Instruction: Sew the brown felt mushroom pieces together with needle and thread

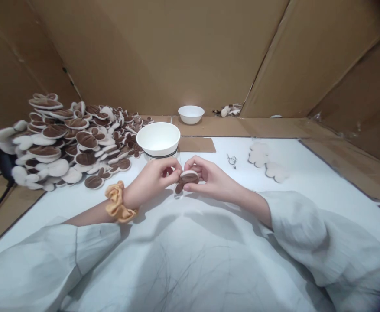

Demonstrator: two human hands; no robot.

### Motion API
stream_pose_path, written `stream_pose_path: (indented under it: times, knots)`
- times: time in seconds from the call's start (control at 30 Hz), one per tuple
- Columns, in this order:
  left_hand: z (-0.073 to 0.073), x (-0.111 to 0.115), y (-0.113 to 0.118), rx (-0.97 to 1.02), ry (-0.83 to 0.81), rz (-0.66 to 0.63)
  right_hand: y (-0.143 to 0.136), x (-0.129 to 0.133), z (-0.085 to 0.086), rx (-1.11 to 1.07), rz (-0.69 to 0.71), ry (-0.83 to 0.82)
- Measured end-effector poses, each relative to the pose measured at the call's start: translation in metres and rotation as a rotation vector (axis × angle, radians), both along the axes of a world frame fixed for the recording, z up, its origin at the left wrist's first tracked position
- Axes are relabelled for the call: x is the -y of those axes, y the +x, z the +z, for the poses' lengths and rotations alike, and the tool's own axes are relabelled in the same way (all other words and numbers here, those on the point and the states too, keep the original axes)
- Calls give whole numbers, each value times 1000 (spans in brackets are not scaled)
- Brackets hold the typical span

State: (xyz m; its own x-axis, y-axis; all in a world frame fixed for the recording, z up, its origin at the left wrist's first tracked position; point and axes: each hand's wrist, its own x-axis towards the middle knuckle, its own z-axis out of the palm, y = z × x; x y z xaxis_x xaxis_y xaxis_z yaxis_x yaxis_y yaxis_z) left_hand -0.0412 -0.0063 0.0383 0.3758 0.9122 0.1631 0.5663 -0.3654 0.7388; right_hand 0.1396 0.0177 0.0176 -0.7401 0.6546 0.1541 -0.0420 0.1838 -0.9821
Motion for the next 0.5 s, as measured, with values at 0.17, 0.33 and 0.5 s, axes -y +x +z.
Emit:
stream_pose_path:
  times: [0.17,0.33,0.5]
  knots:
    - [6,-14,-3,386,-477,-225,2,7,9,-54,-35,80]
    - [0,-29,3,584,-593,-309,4,9,15,-36,-149,102]
    - [-8,-42,12,657,-670,-324,6,8,15,-121,-207,35]
